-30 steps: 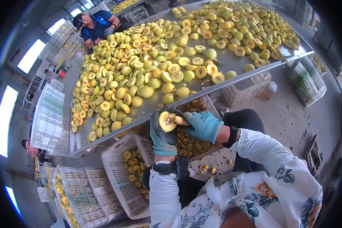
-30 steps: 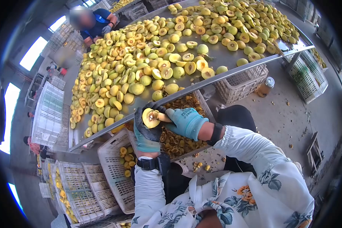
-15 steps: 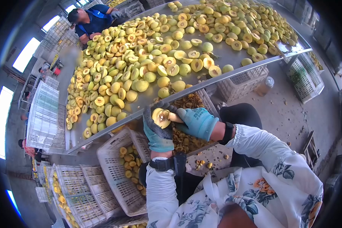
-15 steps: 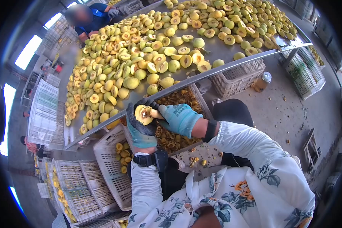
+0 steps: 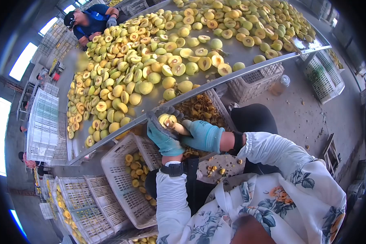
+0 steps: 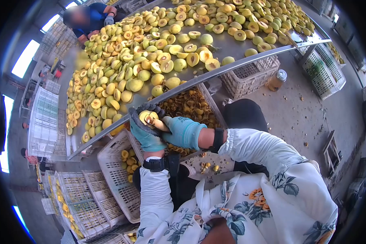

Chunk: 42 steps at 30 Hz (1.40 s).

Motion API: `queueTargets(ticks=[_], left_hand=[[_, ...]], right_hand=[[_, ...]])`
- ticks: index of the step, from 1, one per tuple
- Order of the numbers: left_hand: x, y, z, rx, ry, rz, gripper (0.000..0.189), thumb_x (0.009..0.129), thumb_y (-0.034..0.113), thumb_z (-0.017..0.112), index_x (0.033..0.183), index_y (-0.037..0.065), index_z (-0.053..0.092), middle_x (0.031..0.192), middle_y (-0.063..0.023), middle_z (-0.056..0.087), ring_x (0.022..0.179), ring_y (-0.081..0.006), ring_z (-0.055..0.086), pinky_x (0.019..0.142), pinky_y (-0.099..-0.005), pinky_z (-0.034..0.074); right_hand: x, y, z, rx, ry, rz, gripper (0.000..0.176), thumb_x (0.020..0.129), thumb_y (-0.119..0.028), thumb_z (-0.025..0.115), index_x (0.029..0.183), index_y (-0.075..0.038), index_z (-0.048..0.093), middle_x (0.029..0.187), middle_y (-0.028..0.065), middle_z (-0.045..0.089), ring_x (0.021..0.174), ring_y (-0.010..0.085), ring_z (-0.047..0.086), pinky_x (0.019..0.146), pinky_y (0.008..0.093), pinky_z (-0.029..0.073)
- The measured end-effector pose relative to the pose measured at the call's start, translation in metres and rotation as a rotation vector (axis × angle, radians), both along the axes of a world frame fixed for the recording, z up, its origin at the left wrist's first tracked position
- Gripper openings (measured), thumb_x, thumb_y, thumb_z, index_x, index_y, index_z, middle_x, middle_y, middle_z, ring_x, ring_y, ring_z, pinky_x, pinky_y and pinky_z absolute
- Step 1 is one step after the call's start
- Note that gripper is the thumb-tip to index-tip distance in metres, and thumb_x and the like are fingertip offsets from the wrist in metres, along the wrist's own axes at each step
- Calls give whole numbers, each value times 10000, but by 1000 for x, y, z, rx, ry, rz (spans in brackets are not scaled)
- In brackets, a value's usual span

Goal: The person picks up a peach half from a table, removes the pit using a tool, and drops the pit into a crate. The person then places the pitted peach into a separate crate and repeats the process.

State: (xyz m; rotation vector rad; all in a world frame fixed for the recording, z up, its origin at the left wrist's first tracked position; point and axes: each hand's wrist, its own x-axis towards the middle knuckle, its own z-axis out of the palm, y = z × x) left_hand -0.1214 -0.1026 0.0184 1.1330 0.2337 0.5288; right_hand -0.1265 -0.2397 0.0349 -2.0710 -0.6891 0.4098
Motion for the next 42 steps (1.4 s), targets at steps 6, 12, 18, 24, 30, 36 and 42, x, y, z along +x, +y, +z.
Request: queueTargets(ticks=[6,12,18,24,30,36,42], left_hand=[[-7,-2,7,-201,86,-97,389,984,400,429,947,47,587,812,-83,632,668,-216,630,618,-319,538],[-5,6,3,-97,28,-155,280,984,229,455,962,-26,567,786,-94,624,673,-197,618,612,-310,547],[-7,-4,13,96,42,-48,360,960,404,479,852,74,570,731,-53,595,599,-193,585,548,-304,501],[-10,-4,15,-311,137,-286,353,965,428,459,883,102,567,733,-51,603,626,-200,591,565,-316,509],[-8,7,18,49,53,-236,437,962,444,451,863,44,597,758,-88,629,660,-216,616,596,-325,524],[4,13,5,-25,57,-269,485,963,445,436,828,18,624,713,-95,642,617,-218,620,623,-331,535],[2,17,-20,457,4,-54,340,995,317,410,986,20,576,902,-79,629,757,-175,616,636,-294,527]], right_hand=[[7,0,-14,126,223,52,404,792,-256,621,1070,27,547,898,256,640,878,415,626,761,445,498],[6,7,-31,230,132,53,420,788,-242,616,1108,23,559,890,214,666,833,364,656,754,410,503],[2,4,-20,277,408,61,409,816,-218,627,1165,-10,577,922,79,664,851,163,606,764,310,488],[4,3,-36,109,151,84,406,832,-252,624,1173,-39,571,1016,100,667,937,232,612,869,370,475],[-1,-6,3,382,664,75,300,826,-225,635,1065,-49,592,753,36,633,601,139,601,528,285,485],[-4,-2,-2,265,494,10,372,799,-216,618,1105,-7,582,822,113,645,721,204,621,627,341,489],[6,-4,-12,220,556,68,343,801,-240,624,1043,-3,570,739,97,620,598,200,608,537,328,492]])
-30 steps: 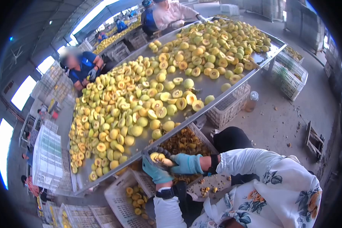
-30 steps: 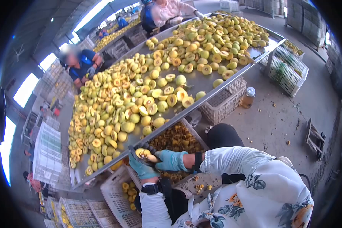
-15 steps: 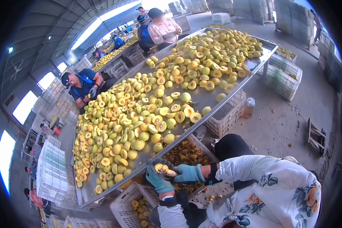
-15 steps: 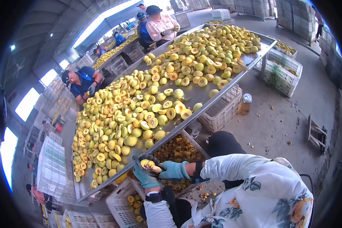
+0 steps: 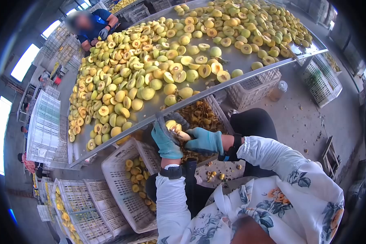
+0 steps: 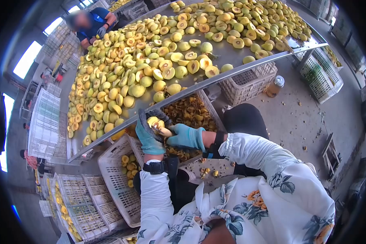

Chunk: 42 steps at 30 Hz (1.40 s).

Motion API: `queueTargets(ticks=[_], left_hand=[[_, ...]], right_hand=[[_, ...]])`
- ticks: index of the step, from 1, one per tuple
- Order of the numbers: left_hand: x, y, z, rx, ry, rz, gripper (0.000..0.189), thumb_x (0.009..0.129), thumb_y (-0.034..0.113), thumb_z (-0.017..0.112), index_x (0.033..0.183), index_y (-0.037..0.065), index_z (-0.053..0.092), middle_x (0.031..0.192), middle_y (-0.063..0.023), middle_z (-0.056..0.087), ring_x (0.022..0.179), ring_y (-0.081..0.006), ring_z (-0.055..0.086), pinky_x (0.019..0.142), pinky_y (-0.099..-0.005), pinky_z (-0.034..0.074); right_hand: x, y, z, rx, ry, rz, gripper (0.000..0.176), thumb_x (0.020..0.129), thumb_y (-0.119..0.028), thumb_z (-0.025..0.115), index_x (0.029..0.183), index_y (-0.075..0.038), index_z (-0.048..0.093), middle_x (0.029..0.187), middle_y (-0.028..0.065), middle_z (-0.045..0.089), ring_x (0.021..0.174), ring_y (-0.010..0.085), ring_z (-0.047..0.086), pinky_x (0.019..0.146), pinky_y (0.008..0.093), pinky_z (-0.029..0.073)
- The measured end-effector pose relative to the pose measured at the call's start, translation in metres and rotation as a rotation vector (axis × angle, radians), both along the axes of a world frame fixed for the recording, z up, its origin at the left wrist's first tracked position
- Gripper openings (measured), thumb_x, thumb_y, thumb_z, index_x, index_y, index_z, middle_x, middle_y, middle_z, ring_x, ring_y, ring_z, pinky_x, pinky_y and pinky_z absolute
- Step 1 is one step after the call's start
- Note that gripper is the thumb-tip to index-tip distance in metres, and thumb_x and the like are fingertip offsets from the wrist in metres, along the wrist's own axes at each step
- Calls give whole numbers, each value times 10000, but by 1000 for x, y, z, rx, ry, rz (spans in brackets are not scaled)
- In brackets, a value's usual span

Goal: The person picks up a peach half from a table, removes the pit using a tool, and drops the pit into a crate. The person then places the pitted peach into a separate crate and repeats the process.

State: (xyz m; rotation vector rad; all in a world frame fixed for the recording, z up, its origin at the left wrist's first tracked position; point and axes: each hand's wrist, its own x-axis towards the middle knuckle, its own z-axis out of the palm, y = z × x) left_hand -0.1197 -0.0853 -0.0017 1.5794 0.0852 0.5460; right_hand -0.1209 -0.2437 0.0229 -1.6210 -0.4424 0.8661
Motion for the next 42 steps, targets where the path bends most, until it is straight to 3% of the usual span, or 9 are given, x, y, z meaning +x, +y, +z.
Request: queueTargets(ticks=[2,8,14,18,20,23,29,32,42], left_hand=[[-5,-4,19,-692,162,-272,338,995,319,410,978,21,568,891,-80,619,732,-186,607,655,-304,527],[-13,-13,39,-905,126,-264,267,981,271,441,951,39,570,831,-73,609,745,-201,609,672,-300,519],[-23,71,48,-1121,-31,-163,212,924,204,524,967,1,568,901,-98,610,852,-212,601,796,-305,526],[-64,206,25,-575,-79,137,353,981,299,443,1032,-30,561,946,-114,612,878,-223,594,847,-314,514],[-81,296,-29,347,402,596,410,884,295,615,1159,-9,598,1057,-130,629,929,-243,596,840,-332,483],[-78,256,9,824,586,860,400,880,237,621,1167,-37,579,1049,-136,640,931,-250,600,839,-333,477],[48,152,35,434,245,213,441,862,207,640,1204,-55,546,1121,-170,628,1011,-225,609,872,-322,474],[103,100,41,821,362,207,606,777,351,694,1236,-12,537,1150,-247,596,1070,-376,575,930,-423,446],[152,108,-16,1052,350,186,490,669,206,756,1080,13,572,1026,-188,610,927,-348,603,809,-420,493]], right_hand=[[-1,0,-2,102,248,13,323,803,-255,632,1024,-27,572,632,17,561,413,108,510,368,248,399],[-6,16,-57,240,-516,-78,342,814,-255,623,1049,-16,555,777,147,637,685,293,637,619,398,493],[-16,-6,-17,-296,-503,41,344,809,-286,638,1011,-24,543,893,211,642,877,410,609,750,442,479],[-18,-24,-78,-630,-614,143,349,802,-250,625,1056,-21,557,908,199,655,863,398,631,730,475,494],[-23,-32,-124,-752,-703,364,360,789,-227,624,1085,-28,572,918,187,667,856,378,647,724,463,507],[-27,-33,-150,-821,-840,595,366,765,-197,635,1089,-34,589,927,175,675,840,346,663,723,428,521],[-28,-22,-123,-816,-805,670,401,774,-220,626,1124,-23,609,992,156,682,928,333,659,756,419,531],[-40,-21,-117,-831,-872,666,417,788,-196,606,1158,-9,563,976,141,680,941,315,655,756,412,528],[-20,-6,-21,-585,-579,333,323,810,-199,568,1089,-36,565,951,197,660,904,377,637,774,450,501]])
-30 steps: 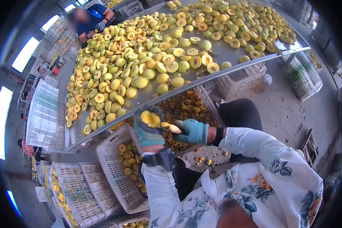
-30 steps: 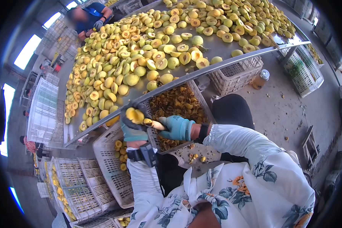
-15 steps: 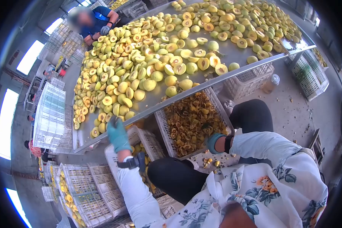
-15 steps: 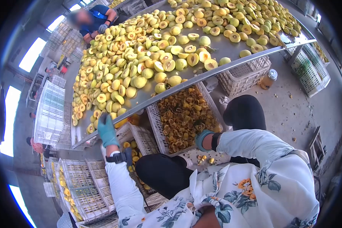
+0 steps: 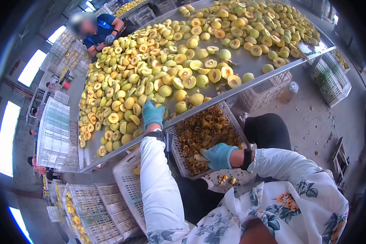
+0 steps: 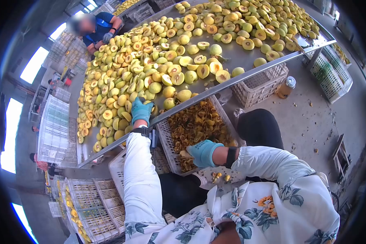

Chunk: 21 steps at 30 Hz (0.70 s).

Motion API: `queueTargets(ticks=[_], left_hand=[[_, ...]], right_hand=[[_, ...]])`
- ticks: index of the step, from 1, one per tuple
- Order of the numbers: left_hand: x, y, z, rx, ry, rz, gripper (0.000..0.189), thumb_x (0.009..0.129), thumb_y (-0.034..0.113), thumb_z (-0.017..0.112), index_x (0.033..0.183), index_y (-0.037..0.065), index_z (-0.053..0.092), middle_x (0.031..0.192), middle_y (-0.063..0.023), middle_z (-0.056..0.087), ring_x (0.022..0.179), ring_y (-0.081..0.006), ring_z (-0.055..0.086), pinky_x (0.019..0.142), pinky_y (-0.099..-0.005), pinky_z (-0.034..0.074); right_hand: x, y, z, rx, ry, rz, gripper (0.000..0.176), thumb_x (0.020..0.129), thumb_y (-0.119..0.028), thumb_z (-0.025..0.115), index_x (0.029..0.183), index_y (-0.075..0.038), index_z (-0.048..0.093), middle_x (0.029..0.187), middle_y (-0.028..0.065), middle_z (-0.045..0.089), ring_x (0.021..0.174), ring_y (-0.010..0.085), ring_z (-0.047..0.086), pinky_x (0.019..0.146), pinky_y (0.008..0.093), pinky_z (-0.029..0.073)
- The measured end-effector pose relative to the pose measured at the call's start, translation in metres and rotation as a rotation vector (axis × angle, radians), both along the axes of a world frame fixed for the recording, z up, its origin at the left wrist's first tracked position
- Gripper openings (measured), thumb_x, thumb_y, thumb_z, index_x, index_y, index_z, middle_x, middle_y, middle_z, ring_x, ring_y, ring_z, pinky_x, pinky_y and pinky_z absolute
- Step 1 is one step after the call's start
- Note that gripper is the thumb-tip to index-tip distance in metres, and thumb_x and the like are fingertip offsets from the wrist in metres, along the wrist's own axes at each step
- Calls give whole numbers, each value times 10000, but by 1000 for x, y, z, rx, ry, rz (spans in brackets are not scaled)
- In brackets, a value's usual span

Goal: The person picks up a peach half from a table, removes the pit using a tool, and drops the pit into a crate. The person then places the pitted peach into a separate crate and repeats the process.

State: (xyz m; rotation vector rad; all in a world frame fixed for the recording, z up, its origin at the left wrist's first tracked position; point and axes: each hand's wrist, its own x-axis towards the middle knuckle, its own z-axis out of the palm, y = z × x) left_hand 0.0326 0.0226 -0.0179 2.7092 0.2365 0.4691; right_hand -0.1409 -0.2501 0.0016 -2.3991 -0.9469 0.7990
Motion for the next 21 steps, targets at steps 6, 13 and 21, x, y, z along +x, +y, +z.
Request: queueTargets(ticks=[6,13,21], left_hand=[[-86,2,42,-1304,39,-280,363,803,145,686,1119,21,555,1066,-129,622,953,-249,619,796,-365,539],[-168,-95,84,-1586,23,-184,377,962,400,451,1099,65,555,951,-71,614,891,-178,611,745,-281,536],[-161,-116,69,-1648,158,-108,484,962,529,359,979,106,594,835,-18,630,687,-147,592,517,-248,460]], right_hand=[[20,-22,38,346,-39,-275,354,808,-284,640,1043,-39,540,896,205,634,858,394,618,744,468,486],[19,-16,40,589,-336,-313,360,786,-191,670,1092,-55,539,906,182,630,830,377,619,721,431,497],[19,-13,40,448,-402,-319,297,827,-226,618,1029,-60,478,821,162,641,776,363,637,665,460,496]])
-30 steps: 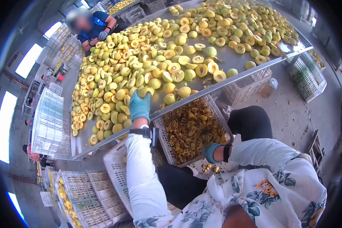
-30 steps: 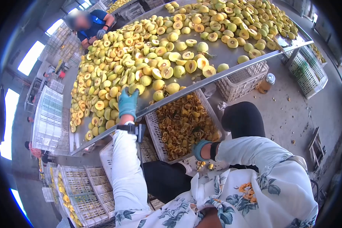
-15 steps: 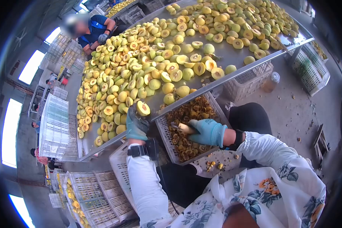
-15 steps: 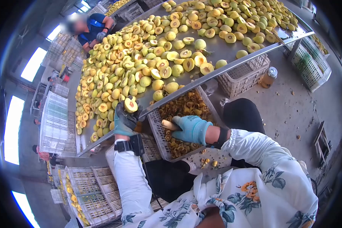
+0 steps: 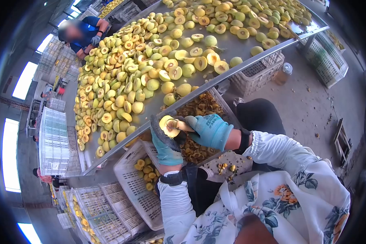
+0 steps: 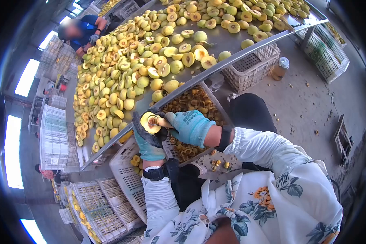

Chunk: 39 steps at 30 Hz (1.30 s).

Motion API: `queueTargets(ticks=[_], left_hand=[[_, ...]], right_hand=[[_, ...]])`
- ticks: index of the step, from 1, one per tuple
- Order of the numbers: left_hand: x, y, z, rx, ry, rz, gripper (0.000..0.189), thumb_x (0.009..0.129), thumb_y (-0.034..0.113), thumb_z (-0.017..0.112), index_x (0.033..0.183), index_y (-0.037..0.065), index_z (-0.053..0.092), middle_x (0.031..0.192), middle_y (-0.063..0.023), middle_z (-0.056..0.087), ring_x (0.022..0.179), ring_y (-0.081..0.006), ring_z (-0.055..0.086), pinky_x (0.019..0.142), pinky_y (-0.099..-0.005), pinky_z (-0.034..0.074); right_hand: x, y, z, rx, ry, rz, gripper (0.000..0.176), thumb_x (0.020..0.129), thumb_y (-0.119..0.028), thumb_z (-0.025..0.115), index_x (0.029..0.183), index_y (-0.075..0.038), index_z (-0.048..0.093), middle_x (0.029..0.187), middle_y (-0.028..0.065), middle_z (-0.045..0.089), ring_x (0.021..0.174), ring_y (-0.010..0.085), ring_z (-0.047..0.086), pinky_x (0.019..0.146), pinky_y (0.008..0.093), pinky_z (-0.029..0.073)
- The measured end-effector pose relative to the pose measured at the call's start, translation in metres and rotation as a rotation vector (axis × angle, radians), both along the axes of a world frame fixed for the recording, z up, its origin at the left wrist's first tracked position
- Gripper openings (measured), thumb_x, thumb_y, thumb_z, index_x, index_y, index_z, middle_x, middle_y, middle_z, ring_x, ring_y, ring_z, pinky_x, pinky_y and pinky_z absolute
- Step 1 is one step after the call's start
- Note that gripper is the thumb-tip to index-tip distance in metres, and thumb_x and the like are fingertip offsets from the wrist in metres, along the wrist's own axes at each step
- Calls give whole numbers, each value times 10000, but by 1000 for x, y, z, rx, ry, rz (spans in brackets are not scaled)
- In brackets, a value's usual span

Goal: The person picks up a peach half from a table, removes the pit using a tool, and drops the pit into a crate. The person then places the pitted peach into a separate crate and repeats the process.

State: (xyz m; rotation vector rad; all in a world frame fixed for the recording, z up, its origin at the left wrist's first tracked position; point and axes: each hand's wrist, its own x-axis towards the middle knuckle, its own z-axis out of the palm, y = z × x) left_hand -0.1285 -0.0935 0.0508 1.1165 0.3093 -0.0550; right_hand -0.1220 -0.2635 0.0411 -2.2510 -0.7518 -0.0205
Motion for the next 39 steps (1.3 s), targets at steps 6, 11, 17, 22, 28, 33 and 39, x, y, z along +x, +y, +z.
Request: queueTargets(ticks=[6,11,17,22,28,33,39], left_hand=[[2,-3,-18,261,-145,205,477,985,499,341,961,87,581,791,-39,615,649,-144,580,529,-245,461],[2,2,-50,848,-430,394,333,975,333,452,1080,22,511,912,-107,597,748,-186,585,671,-285,501],[-2,10,-63,1273,-552,446,403,944,206,559,1245,-37,448,1034,-167,576,846,-253,601,746,-333,521],[4,1,-47,734,-516,315,294,983,278,470,1039,0,548,896,-82,605,794,-173,581,717,-306,506],[-8,-13,-5,-74,-198,141,339,1006,337,393,1006,44,563,867,-71,621,799,-186,599,714,-309,512],[-18,-14,-4,48,-240,228,210,989,202,428,1008,40,561,884,-60,615,787,-176,597,723,-290,504],[-23,31,-23,797,-457,208,132,905,91,560,1010,12,550,934,-70,601,860,-170,598,735,-276,507]], right_hand=[[-3,11,-11,-44,134,19,288,833,-219,613,994,-34,462,817,188,635,784,383,632,679,468,491],[-14,18,-3,63,310,27,282,832,-216,609,996,-23,485,841,223,628,803,405,622,694,470,486],[-13,25,-14,409,732,88,335,798,-202,620,1041,14,542,765,141,628,676,291,635,582,391,491],[0,14,-18,659,1258,271,334,770,-177,640,1039,7,566,650,37,572,479,136,545,401,268,410],[-8,26,-33,578,966,227,355,755,-159,646,1067,-14,559,720,71,597,554,166,583,482,304,473],[-7,31,-44,383,562,293,389,760,-174,641,1101,-17,538,898,180,635,842,326,626,736,416,486],[-16,20,-35,51,414,260,336,788,-235,626,1055,-52,533,913,218,635,880,396,612,756,453,479]])
